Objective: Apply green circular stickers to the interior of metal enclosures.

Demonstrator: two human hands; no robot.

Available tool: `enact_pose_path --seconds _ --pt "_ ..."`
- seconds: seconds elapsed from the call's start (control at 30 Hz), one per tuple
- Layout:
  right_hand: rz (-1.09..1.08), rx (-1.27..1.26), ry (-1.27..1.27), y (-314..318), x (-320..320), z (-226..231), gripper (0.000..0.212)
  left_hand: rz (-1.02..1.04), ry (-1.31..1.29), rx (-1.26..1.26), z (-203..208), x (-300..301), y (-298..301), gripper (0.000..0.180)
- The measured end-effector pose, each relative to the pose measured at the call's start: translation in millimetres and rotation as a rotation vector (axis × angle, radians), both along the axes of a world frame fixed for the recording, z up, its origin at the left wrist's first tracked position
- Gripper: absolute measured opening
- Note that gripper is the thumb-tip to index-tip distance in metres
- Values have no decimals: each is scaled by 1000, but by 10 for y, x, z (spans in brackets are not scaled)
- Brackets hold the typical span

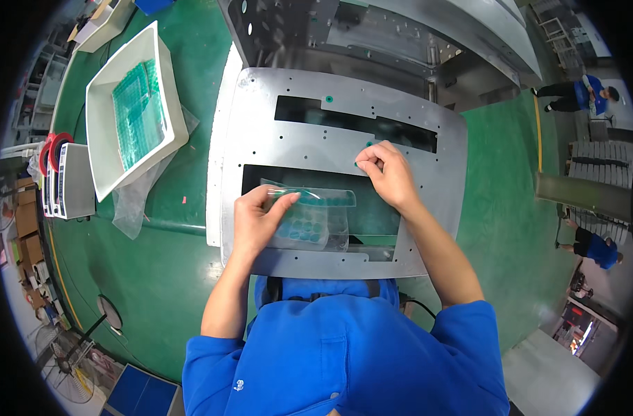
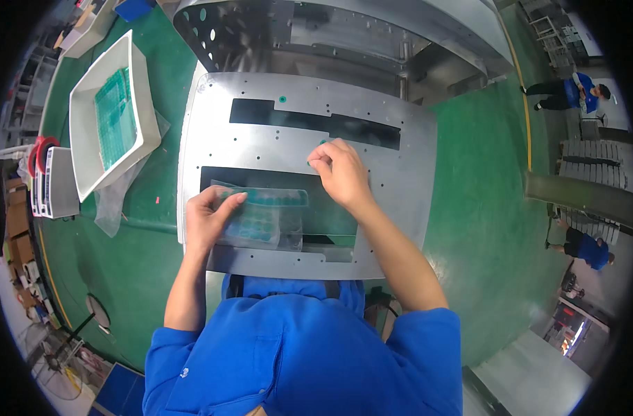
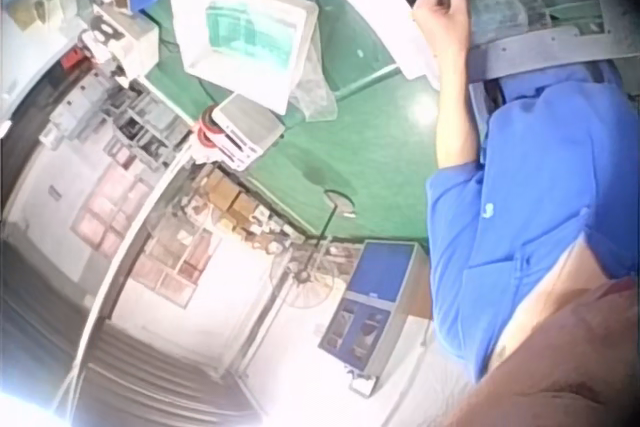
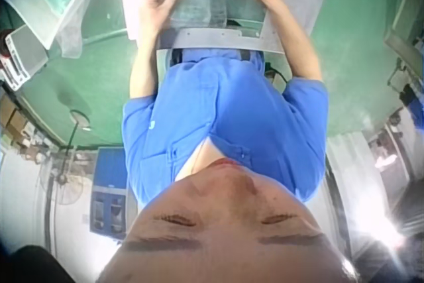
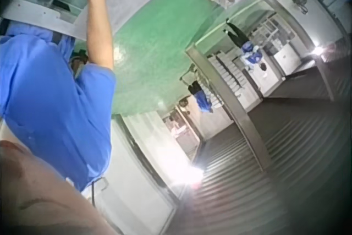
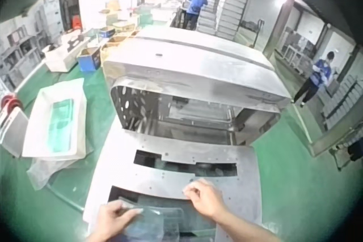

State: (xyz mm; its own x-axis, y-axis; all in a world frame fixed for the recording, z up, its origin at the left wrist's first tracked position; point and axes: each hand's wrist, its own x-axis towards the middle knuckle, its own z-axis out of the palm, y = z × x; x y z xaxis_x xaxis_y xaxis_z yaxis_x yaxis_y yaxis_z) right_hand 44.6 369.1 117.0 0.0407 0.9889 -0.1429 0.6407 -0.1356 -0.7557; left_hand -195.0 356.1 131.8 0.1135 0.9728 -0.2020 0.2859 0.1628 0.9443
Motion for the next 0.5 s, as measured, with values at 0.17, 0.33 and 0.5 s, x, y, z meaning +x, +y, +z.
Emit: enact_pose_path --seconds 0.17,0.33,0.5 --pt "-4 79 -10 32 -24 8 3 99 -25 -75 37 -78 -36 17" --pt "-39 20 -27 26 -32 5 3 116 -66 -82 55 -82 -40 18" --pt "-65 -39 -27 38 -27 21 5 132 -58 -107 67 -78 -40 18"
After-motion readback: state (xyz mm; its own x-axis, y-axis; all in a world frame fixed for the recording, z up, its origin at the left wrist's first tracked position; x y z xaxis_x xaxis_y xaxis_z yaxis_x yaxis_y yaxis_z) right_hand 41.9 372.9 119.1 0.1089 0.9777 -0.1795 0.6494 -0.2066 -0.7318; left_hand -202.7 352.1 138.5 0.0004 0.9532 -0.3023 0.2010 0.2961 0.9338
